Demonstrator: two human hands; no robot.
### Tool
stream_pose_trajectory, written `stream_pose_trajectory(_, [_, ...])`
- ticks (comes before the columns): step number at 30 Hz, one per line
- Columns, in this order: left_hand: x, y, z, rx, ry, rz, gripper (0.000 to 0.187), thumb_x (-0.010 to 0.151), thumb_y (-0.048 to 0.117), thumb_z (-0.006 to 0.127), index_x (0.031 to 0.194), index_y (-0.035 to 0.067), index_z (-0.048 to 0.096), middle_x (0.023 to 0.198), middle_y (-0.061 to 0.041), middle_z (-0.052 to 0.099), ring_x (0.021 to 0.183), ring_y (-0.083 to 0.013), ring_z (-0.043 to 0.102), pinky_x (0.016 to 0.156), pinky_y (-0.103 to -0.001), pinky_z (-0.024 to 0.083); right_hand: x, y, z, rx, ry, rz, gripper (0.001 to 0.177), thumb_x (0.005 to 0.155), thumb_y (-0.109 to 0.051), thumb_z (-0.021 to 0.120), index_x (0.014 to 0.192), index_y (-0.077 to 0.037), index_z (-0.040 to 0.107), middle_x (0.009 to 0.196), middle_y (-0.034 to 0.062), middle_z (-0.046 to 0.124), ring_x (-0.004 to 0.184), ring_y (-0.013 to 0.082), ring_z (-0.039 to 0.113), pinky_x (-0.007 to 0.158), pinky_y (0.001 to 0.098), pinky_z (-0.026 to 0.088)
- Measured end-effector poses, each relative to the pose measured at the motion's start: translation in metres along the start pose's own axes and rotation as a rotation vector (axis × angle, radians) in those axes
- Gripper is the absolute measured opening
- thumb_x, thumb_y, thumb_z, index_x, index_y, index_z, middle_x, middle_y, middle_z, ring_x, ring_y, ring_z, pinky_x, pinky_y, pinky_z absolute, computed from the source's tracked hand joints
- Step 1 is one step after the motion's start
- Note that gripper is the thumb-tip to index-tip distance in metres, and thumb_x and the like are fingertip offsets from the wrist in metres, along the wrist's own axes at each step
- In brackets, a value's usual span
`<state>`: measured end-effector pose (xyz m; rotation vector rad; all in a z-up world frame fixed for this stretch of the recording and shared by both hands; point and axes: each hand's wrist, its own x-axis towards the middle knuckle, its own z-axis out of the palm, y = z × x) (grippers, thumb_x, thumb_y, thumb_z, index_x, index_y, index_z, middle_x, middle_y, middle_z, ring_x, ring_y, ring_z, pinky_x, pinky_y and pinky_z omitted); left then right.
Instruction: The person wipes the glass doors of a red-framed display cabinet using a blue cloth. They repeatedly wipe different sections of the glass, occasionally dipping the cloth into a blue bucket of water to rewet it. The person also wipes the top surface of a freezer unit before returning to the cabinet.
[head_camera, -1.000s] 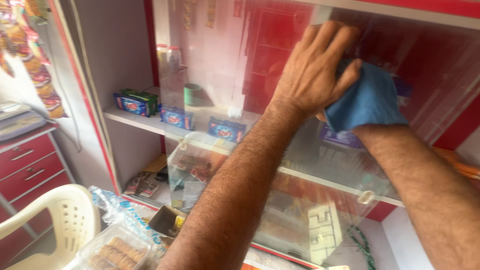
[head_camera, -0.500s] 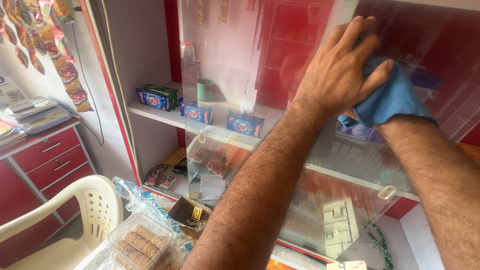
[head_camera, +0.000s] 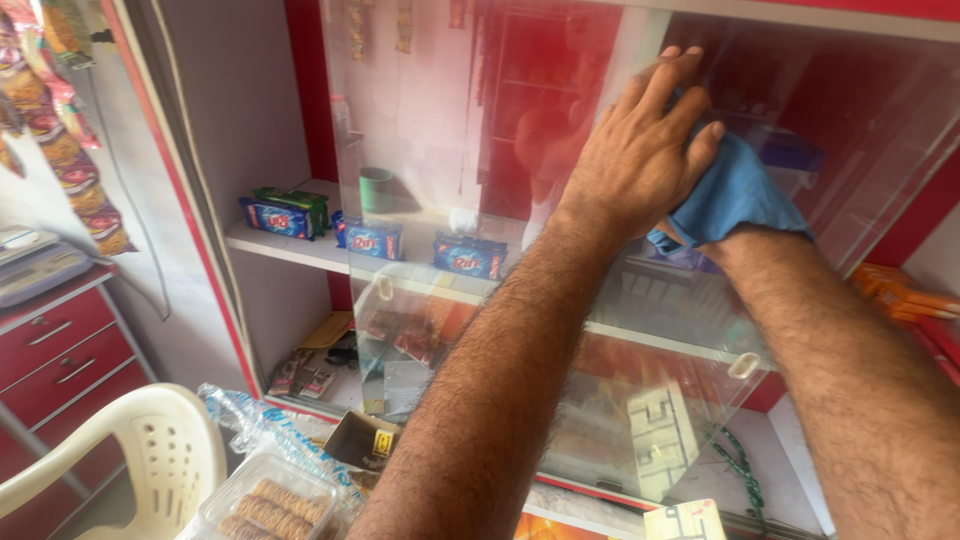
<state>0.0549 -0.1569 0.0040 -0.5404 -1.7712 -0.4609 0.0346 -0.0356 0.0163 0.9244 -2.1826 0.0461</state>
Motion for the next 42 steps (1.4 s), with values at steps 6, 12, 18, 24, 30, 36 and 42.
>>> stream_pose_trajectory(6, [0.001,-0.002,0.000,0.012,-0.017,0.008,0.039,0.106,0.046,0.045,0.119,0.016,0.067,0.156,-0.008,0.043,0.153,-0.0267,0.034,0.119,-0.050,0.044,0.002,-0.006,-0.002,0.200,-0.142,0.225,0.041,0.104,-0.028,0.052,0.137,-0.004,0.047,0.126,0.0147,0.062,0.115,0.0219,0.064,0.095,0.0359,0.057])
stream_pose_trajectory(12, [-0.001,-0.002,0.001,0.008,-0.010,0.024,0.039,0.108,0.046,0.043,0.119,0.017,0.067,0.158,-0.007,0.041,0.154,-0.0261,0.034,0.122,-0.050,0.044,-0.002,-0.012,-0.008,0.170,-0.066,0.127,0.045,0.103,-0.030,0.054,0.137,-0.003,0.047,0.128,0.0168,0.060,0.116,0.0241,0.062,0.094,0.0381,0.055])
stream_pose_trajectory(18, [-0.002,0.000,-0.004,0.025,-0.044,0.002,0.038,0.107,0.045,0.044,0.120,0.017,0.066,0.159,-0.007,0.039,0.153,-0.0264,0.033,0.119,-0.051,0.043,0.000,-0.006,-0.005,-0.017,-0.134,0.119,0.045,0.103,-0.032,0.053,0.137,-0.004,0.048,0.126,0.0173,0.060,0.115,0.0266,0.062,0.094,0.0414,0.055])
stream_pose_trajectory(24, [0.000,0.000,-0.003,0.083,-0.057,0.017,0.037,0.109,0.045,0.043,0.120,0.018,0.065,0.160,-0.007,0.038,0.154,-0.0259,0.032,0.124,-0.050,0.039,0.003,-0.002,0.000,0.035,-0.118,0.118,0.037,0.106,-0.031,0.050,0.131,-0.004,0.051,0.120,0.0158,0.063,0.111,0.0245,0.064,0.093,0.0421,0.056])
stream_pose_trajectory(30, [0.000,-0.001,-0.002,0.095,-0.069,0.020,0.037,0.109,0.045,0.042,0.120,0.019,0.065,0.160,-0.007,0.037,0.155,-0.0267,0.031,0.125,-0.051,0.038,0.001,-0.008,-0.004,0.104,-0.217,0.222,0.033,0.107,-0.032,0.050,0.126,-0.005,0.052,0.111,0.0121,0.064,0.102,0.0203,0.065,0.090,0.0378,0.060])
stream_pose_trajectory(36, [-0.002,-0.002,-0.004,0.054,-0.103,0.020,0.036,0.108,0.045,0.045,0.120,0.017,0.065,0.161,-0.009,0.034,0.154,-0.0282,0.028,0.125,-0.054,0.034,0.006,-0.003,0.009,-0.270,-0.165,0.018,0.036,0.107,-0.031,0.048,0.133,-0.006,0.048,0.126,0.0146,0.061,0.116,0.0227,0.060,0.101,0.0378,0.052])
stream_pose_trajectory(42, [-0.003,-0.011,-0.003,-0.025,-0.127,0.058,0.041,0.105,0.047,0.050,0.123,0.013,0.065,0.163,-0.010,0.031,0.156,-0.0284,0.023,0.125,-0.052,0.034,0.003,0.011,0.029,-0.050,-0.089,0.090,0.044,0.110,-0.028,0.043,0.145,-0.002,0.040,0.139,0.0180,0.053,0.128,0.0240,0.053,0.108,0.0382,0.048])
